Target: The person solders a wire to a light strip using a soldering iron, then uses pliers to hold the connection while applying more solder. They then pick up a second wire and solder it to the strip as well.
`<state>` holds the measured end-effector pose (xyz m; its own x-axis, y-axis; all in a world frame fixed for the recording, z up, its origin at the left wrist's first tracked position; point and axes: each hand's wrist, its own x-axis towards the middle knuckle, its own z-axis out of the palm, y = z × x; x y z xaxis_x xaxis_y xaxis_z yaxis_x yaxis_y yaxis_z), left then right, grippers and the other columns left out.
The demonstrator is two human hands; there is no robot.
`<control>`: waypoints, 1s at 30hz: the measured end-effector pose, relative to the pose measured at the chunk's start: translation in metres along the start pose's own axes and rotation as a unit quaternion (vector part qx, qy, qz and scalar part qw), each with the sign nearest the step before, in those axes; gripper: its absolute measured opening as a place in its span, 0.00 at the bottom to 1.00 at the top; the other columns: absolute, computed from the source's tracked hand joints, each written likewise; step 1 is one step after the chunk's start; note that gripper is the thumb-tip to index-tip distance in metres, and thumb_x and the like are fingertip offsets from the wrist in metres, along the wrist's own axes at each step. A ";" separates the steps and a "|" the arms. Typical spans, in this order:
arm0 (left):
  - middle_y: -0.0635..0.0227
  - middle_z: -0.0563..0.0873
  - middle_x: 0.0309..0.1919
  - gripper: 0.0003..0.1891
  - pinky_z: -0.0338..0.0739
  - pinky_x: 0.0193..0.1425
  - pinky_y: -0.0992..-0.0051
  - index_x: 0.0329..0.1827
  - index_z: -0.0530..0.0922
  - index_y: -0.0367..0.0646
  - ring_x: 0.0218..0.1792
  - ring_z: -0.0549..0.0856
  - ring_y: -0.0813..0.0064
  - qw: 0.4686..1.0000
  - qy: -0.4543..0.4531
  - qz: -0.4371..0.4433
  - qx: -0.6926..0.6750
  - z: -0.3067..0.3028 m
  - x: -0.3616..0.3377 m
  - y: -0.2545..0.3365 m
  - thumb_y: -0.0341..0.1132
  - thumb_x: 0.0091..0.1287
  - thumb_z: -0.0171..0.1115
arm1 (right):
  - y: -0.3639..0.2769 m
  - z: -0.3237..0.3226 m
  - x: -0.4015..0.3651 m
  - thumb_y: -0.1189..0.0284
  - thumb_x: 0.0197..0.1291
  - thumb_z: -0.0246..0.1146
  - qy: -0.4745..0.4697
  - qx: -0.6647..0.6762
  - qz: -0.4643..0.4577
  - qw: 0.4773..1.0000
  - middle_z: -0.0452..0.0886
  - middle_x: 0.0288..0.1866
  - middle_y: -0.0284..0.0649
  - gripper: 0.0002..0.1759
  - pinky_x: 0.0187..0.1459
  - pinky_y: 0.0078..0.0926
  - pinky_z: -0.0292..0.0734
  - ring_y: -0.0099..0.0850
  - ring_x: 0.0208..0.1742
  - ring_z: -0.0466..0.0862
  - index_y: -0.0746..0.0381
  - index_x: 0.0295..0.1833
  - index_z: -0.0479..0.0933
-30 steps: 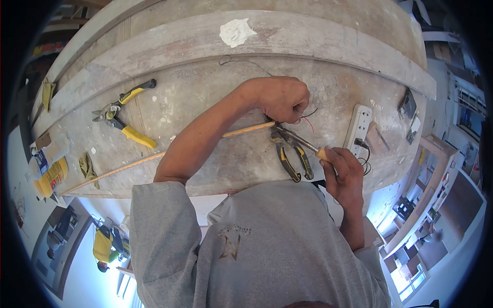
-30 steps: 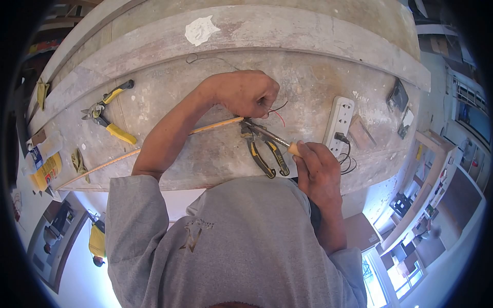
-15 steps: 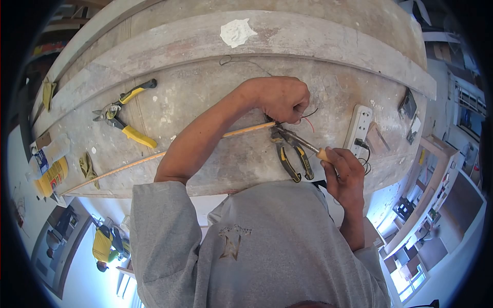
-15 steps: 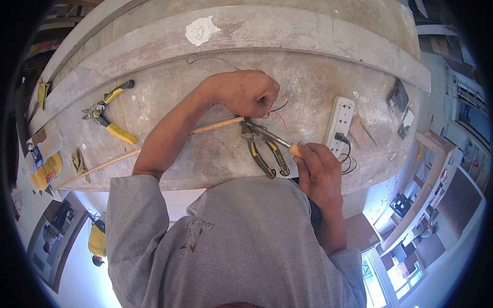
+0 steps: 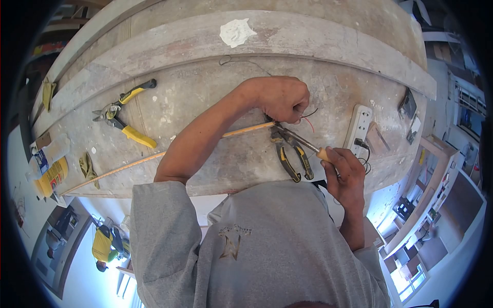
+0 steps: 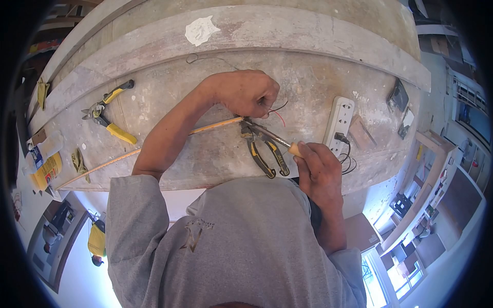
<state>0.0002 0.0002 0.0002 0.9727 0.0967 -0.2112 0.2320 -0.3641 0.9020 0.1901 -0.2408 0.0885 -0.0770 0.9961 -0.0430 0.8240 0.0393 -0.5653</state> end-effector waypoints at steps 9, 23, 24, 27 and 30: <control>0.56 0.90 0.33 0.10 0.82 0.42 0.58 0.29 0.83 0.36 0.37 0.91 0.56 1.000 0.001 -0.003 -0.006 0.000 0.000 0.001 0.29 0.59 0.78 | 0.000 0.000 0.002 0.82 0.61 0.77 0.003 -0.002 -0.007 1.000 0.89 0.49 0.49 0.22 0.42 0.41 0.86 0.47 0.42 0.90 0.66 0.61 0.85; 0.56 0.90 0.33 0.12 0.82 0.42 0.58 0.28 0.83 0.35 0.37 0.91 0.56 1.000 0.006 -0.009 -0.007 0.001 0.000 0.001 0.31 0.59 0.79 | 0.004 0.005 0.006 0.86 0.56 0.79 0.030 -0.024 -0.031 0.999 0.89 0.48 0.46 0.23 0.40 0.37 0.85 0.44 0.41 0.90 0.64 0.59 0.87; 0.56 0.90 0.34 0.12 0.81 0.42 0.57 0.28 0.83 0.35 0.37 0.90 0.56 1.000 0.006 -0.006 -0.007 0.002 0.000 0.000 0.31 0.59 0.79 | 0.004 0.005 0.007 0.86 0.55 0.79 0.033 -0.030 -0.035 0.998 0.89 0.48 0.46 0.23 0.40 0.37 0.85 0.43 0.41 0.90 0.64 0.57 0.87; 0.56 0.89 0.34 0.12 0.81 0.42 0.57 0.28 0.83 0.35 0.37 0.90 0.55 1.000 0.004 -0.001 -0.007 0.001 0.000 -0.001 0.32 0.60 0.79 | 0.003 0.005 0.009 0.87 0.54 0.79 0.037 -0.044 -0.044 0.997 0.89 0.48 0.45 0.23 0.39 0.37 0.84 0.43 0.41 0.90 0.64 0.56 0.86; 0.56 0.89 0.34 0.12 0.81 0.42 0.56 0.28 0.82 0.34 0.37 0.90 0.55 1.000 0.003 -0.002 -0.009 0.001 0.000 0.001 0.32 0.60 0.79 | 0.003 0.005 0.009 0.87 0.54 0.79 0.037 -0.049 -0.045 0.997 0.89 0.48 0.45 0.23 0.39 0.37 0.84 0.43 0.41 0.90 0.64 0.55 0.86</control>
<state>0.0003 -0.0005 0.0006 0.9715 0.1032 -0.2134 0.2362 -0.3467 0.9078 0.1887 -0.2321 0.0825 -0.1148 0.9911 0.0670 0.8672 0.1329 -0.4799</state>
